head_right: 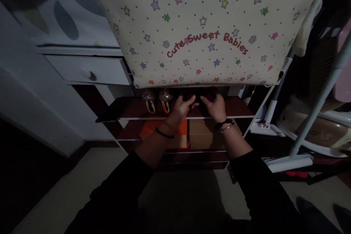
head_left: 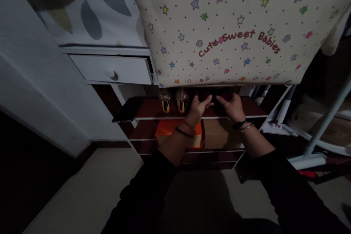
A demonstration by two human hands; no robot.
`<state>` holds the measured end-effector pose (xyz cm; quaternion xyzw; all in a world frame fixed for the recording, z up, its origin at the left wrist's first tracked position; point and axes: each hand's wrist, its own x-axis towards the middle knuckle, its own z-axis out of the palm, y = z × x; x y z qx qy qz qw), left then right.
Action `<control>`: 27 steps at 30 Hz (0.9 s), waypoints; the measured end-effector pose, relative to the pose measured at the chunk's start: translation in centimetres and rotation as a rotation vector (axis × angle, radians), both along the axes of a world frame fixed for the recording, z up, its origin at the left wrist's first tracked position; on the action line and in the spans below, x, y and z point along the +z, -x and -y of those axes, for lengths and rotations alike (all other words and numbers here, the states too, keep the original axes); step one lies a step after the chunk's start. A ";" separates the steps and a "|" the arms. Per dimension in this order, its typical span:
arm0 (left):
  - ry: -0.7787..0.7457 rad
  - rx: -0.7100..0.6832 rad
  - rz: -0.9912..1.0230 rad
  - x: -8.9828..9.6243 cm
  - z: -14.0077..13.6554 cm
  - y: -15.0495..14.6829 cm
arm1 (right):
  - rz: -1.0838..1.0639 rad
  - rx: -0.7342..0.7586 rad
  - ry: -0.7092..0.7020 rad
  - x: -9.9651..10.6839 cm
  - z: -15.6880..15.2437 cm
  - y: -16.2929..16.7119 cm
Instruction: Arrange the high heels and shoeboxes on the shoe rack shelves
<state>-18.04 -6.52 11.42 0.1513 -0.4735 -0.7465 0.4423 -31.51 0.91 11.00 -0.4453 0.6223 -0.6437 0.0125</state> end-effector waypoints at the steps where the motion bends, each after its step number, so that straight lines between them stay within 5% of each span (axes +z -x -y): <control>1: 0.006 -0.004 -0.005 -0.1 0.0 0.0 | -0.013 0.020 0.011 -0.3 0.0 0.1; 11: 0.038 -0.016 0.004 -0.7 0.4 0.4 | 0.197 0.228 0.031 -2.6 -0.4 -0.1; 27: 0.108 0.011 0.117 -1.7 0.9 0.7 | 0.174 0.178 0.034 -3.1 0.2 -0.9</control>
